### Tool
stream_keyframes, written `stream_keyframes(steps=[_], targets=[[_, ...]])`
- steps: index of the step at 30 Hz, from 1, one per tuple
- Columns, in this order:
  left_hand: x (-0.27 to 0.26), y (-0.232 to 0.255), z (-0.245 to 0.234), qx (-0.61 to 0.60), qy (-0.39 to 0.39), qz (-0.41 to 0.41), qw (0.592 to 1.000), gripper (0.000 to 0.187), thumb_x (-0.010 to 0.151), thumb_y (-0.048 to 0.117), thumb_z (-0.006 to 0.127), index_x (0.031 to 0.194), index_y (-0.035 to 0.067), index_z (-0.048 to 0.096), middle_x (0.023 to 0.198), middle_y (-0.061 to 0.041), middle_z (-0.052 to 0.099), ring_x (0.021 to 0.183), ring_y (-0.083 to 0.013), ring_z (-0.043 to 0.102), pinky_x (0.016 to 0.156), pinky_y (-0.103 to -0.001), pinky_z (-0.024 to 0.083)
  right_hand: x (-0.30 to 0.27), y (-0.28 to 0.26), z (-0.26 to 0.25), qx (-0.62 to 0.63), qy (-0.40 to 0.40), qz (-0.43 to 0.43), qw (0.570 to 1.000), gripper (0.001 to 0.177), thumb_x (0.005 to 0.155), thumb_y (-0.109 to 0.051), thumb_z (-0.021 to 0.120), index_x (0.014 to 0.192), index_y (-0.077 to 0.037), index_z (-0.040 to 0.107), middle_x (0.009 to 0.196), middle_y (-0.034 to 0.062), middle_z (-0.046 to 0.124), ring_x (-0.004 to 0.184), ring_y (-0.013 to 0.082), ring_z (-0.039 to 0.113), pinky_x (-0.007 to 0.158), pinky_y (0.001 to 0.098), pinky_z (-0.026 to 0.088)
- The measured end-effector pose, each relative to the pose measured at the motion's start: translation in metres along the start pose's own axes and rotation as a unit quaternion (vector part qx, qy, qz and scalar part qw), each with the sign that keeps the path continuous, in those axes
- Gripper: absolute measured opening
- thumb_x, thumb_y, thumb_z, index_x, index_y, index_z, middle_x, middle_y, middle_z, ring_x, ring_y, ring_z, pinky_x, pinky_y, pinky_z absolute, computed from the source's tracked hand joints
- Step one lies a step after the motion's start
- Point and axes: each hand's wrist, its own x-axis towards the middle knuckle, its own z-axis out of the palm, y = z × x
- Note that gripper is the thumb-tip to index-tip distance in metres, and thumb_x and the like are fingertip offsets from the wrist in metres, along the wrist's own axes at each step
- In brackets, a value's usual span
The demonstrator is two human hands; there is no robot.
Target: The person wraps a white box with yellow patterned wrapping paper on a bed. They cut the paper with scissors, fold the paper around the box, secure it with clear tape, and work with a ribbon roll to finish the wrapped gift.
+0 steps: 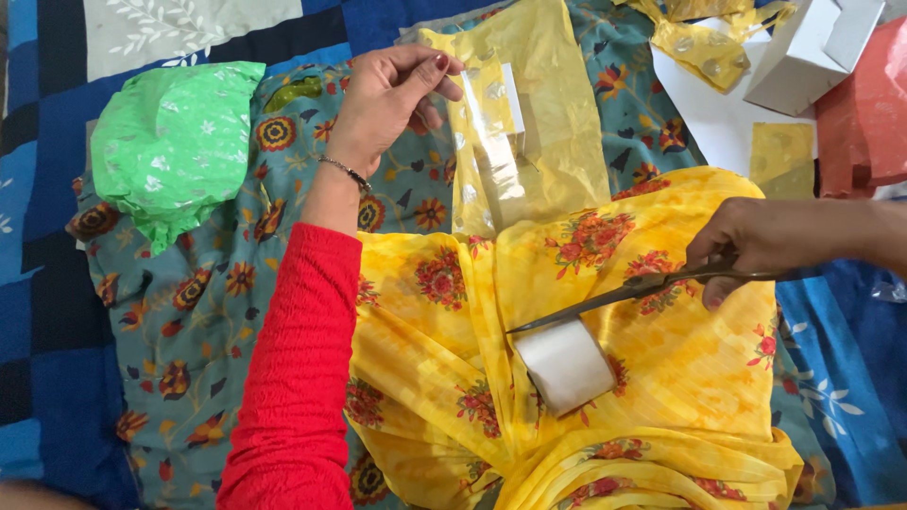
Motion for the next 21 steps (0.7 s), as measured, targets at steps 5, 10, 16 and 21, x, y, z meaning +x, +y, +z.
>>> stream_keyframes(steps=[5, 10, 16, 21], targets=[[0.005, -0.01, -0.002, -0.022, 0.021, -0.014, 0.999, 0.027, 0.105, 0.03, 0.063, 0.112, 0.008, 0.076, 0.092, -0.001, 0.079, 0.059, -0.0042, 0.064, 0.054, -0.021, 0.053, -0.018, 0.0, 0.013, -0.057, 0.025, 0.021, 0.998, 0.062, 0.059, -0.051, 0.099, 0.107, -0.017, 0.078, 0.07, 0.0045, 0.071, 0.066, 0.0197, 0.064, 0.064, 0.0379, 0.052], [0.003, -0.005, -0.003, -0.05, 0.031, -0.015, 0.998, 0.028, 0.105, 0.029, 0.064, 0.114, 0.006, 0.076, 0.093, -0.002, 0.078, 0.06, -0.0047, 0.064, 0.055, -0.02, 0.051, -0.021, 0.046, 0.038, -0.027, 0.122, -0.071, 0.99, 0.094, 0.046, -0.059, 0.099, 0.128, -0.025, 0.067, 0.091, 0.002, 0.076, 0.082, 0.0238, 0.073, 0.071, 0.0387, 0.058], [-0.006, 0.02, -0.017, -0.021, 0.026, 0.036, 0.999, 0.029, 0.106, 0.03, 0.064, 0.113, 0.004, 0.075, 0.094, -0.004, 0.078, 0.063, -0.0053, 0.066, 0.057, -0.02, 0.053, -0.054, 0.127, 0.144, 0.215, 0.149, 0.076, 0.962, 0.102, 0.04, -0.042, 0.106, 0.129, -0.021, 0.061, 0.095, 0.0046, 0.073, 0.088, 0.0225, 0.072, 0.077, 0.0387, 0.062], [-0.008, 0.039, -0.009, -0.03, -0.008, 0.044, 0.999, 0.029, 0.106, 0.03, 0.065, 0.113, 0.005, 0.075, 0.093, -0.004, 0.077, 0.063, -0.0055, 0.065, 0.057, -0.02, 0.051, -0.05, 0.145, 0.215, 0.066, 0.018, 0.272, 0.96, 0.084, 0.071, -0.052, 0.089, 0.14, -0.028, 0.05, 0.106, -0.0013, 0.073, 0.106, 0.0144, 0.07, 0.096, 0.0352, 0.055]])
